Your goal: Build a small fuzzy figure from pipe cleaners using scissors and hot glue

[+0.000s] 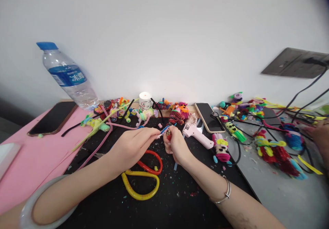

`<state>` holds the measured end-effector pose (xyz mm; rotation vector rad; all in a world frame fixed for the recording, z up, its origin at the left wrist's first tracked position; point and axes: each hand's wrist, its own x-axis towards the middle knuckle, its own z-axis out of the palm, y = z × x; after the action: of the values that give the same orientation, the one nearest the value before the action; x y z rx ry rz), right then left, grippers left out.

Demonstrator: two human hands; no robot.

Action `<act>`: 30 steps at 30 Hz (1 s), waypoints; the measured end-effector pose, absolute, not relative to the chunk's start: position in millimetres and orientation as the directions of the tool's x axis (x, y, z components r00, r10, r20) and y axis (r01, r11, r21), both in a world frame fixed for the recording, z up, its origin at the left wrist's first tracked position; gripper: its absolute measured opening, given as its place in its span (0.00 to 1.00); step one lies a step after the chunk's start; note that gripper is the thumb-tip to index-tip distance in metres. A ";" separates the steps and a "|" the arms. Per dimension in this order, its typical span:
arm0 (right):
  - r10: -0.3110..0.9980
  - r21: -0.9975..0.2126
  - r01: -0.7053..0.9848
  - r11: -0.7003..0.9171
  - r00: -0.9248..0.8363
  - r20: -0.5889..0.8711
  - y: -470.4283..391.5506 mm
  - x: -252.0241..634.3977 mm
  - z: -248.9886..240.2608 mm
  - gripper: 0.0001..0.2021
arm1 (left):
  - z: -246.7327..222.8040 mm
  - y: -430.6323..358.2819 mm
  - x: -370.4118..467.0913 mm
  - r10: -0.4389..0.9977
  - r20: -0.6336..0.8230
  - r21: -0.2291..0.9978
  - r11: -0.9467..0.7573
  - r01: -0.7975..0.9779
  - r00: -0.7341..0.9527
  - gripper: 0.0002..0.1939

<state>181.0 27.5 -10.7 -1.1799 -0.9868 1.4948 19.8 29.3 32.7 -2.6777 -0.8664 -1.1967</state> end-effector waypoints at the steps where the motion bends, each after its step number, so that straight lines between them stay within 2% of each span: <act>1: 0.977 -0.959 -0.187 -0.211 -0.075 -0.200 27.4 180.8 -10.7 0.24 | 32.4 29.5 19.2 0.458 0.707 0.140 -0.837 0.529 0.539 0.07; 8: 0.978 -0.964 -0.167 -0.206 -0.076 -0.195 27.3 180.5 -9.7 0.24 | 34.1 30.9 17.4 0.461 0.680 0.121 -0.838 0.532 0.570 0.08; 16: 0.968 -0.950 -0.188 -0.250 -0.080 -0.239 27.9 180.6 -6.1 0.28 | 32.8 30.5 13.4 0.451 0.673 0.134 -0.854 0.503 0.586 0.10; 24: 0.965 -0.949 -0.179 -0.262 -0.041 -0.258 28.8 178.9 -4.9 0.25 | 30.8 31.2 12.0 0.417 0.662 0.049 -0.853 0.520 0.623 0.09; 30: 0.965 -0.951 -0.166 -0.261 -0.054 -0.255 28.7 178.9 -4.8 0.24 | 31.6 31.1 12.2 0.419 0.668 0.062 -0.855 0.515 0.615 0.09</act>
<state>178.9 28.7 -4.8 -1.2486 -0.9670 1.4992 12.2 31.1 31.6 -2.6990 -0.7846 -1.0632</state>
